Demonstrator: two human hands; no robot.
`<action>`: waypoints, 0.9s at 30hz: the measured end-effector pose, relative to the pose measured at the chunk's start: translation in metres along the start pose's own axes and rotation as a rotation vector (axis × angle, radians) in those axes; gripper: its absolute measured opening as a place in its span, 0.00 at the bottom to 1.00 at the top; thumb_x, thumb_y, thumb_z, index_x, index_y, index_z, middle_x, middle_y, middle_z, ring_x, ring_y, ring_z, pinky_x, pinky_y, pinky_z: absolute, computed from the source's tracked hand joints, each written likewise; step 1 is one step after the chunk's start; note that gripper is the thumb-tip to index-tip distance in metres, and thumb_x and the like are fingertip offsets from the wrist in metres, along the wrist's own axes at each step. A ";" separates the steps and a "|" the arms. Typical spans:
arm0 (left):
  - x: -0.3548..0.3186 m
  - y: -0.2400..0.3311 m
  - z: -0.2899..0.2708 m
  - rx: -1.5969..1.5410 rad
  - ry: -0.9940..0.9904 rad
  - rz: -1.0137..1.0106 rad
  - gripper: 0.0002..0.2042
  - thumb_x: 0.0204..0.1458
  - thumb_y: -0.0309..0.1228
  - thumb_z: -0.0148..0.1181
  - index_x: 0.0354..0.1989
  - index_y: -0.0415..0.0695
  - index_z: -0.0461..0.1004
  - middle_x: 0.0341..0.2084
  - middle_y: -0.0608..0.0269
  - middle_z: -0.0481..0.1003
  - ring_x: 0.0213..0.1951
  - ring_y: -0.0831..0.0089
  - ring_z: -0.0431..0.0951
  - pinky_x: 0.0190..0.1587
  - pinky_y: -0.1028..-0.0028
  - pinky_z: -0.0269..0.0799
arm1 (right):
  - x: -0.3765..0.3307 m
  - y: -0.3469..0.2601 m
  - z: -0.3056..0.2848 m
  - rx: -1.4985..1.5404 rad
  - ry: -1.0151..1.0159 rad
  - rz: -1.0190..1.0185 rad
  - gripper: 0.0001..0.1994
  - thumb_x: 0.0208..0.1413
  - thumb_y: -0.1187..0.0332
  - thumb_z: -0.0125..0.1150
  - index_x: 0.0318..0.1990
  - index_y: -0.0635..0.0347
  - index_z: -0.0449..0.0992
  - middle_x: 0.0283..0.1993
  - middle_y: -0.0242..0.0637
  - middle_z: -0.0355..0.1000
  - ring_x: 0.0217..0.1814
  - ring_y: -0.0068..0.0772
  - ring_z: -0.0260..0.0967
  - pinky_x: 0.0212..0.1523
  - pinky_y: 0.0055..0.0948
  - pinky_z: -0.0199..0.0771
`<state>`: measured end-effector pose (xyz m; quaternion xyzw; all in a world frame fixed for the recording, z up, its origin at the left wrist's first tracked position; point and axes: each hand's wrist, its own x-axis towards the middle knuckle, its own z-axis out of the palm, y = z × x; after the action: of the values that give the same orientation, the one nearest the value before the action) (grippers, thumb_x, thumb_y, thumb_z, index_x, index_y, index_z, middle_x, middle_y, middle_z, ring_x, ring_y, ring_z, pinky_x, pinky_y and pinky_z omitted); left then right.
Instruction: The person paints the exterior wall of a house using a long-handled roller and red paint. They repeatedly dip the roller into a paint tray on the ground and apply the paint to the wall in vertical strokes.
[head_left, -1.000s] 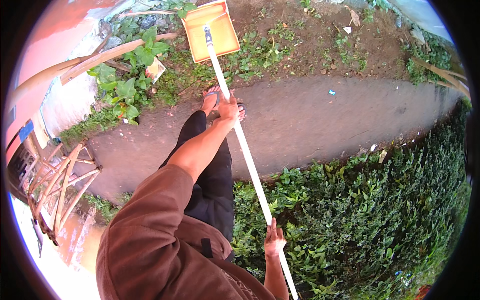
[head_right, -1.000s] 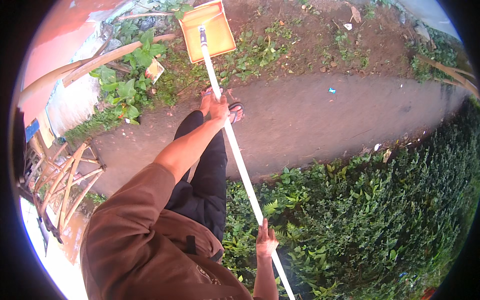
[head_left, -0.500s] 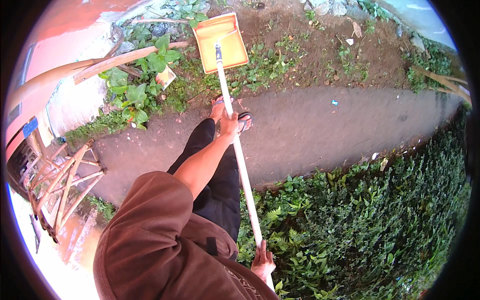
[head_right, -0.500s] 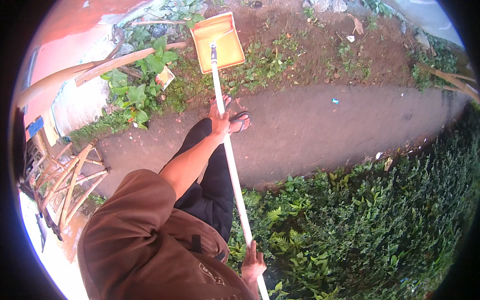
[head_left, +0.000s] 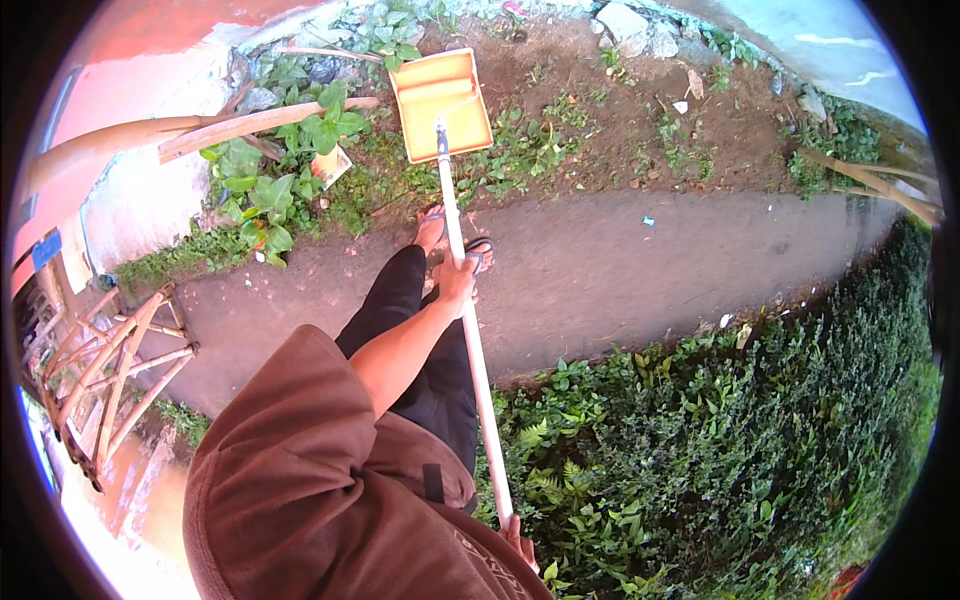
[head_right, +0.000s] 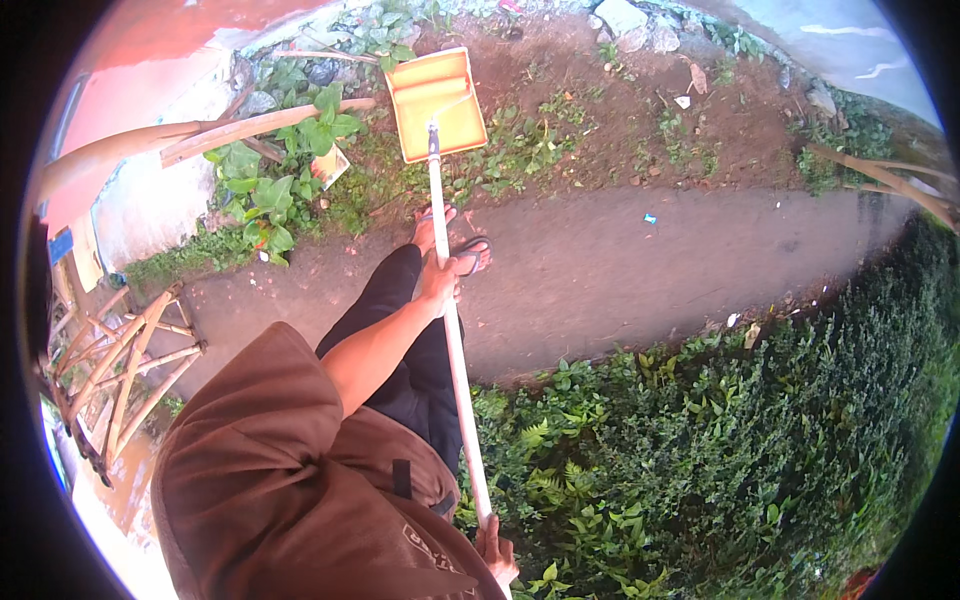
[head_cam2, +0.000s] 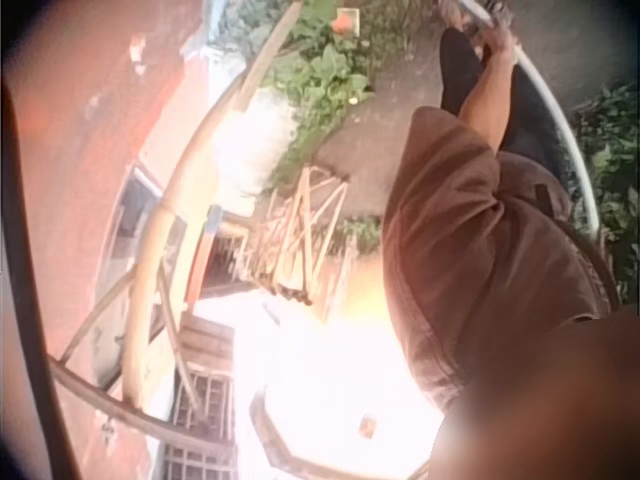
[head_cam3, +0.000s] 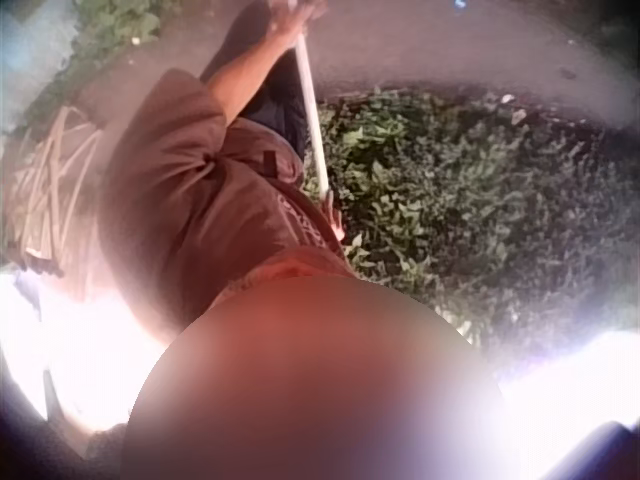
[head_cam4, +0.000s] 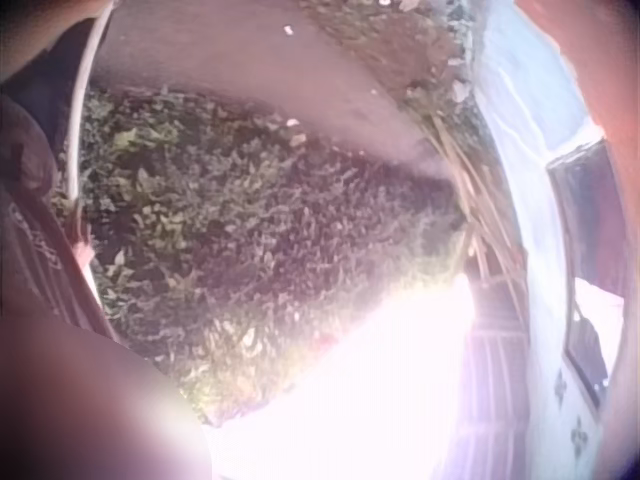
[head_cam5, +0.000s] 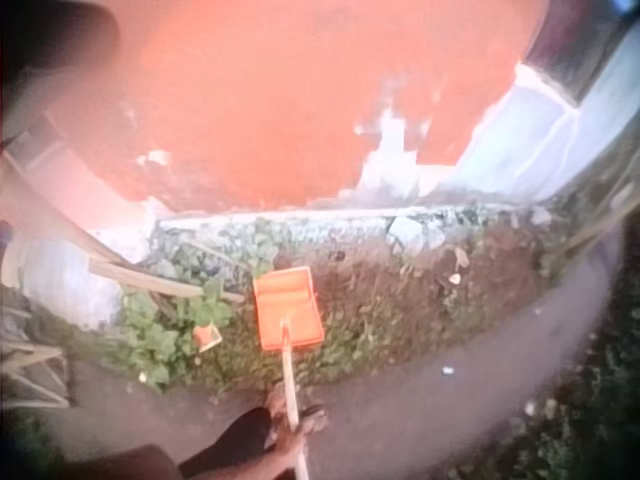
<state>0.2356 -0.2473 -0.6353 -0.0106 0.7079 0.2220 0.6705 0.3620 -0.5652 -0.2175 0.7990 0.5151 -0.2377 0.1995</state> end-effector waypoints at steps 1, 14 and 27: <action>-0.004 -0.003 -0.003 -0.019 -0.003 -0.024 0.13 0.62 0.32 0.49 0.52 0.55 0.56 0.13 0.69 0.58 0.10 0.77 0.58 0.10 0.73 0.57 | -0.010 0.005 0.004 0.008 -0.061 0.044 0.26 0.50 0.59 0.70 0.59 0.38 0.74 0.21 0.28 0.65 0.15 0.27 0.65 0.13 0.31 0.66; -0.058 -0.052 -0.026 -0.015 -0.028 -0.158 0.14 0.62 0.33 0.49 0.54 0.61 0.56 0.15 0.69 0.59 0.11 0.78 0.59 0.12 0.74 0.57 | -0.082 -0.009 -0.009 0.065 -0.282 0.271 0.27 0.52 0.55 0.66 0.61 0.40 0.71 0.26 0.36 0.70 0.22 0.38 0.69 0.21 0.38 0.70; -0.038 -0.107 -0.026 -0.016 0.009 -0.055 0.10 0.60 0.37 0.54 0.39 0.56 0.57 0.13 0.69 0.58 0.10 0.75 0.60 0.10 0.73 0.58 | -0.148 0.058 0.027 0.204 -0.371 0.367 0.27 0.54 0.51 0.62 0.63 0.42 0.68 0.32 0.46 0.76 0.29 0.51 0.75 0.29 0.47 0.74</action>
<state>0.2485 -0.3630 -0.6308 -0.0364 0.7085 0.2093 0.6730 0.3582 -0.7107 -0.1481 0.8378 0.2897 -0.3904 0.2485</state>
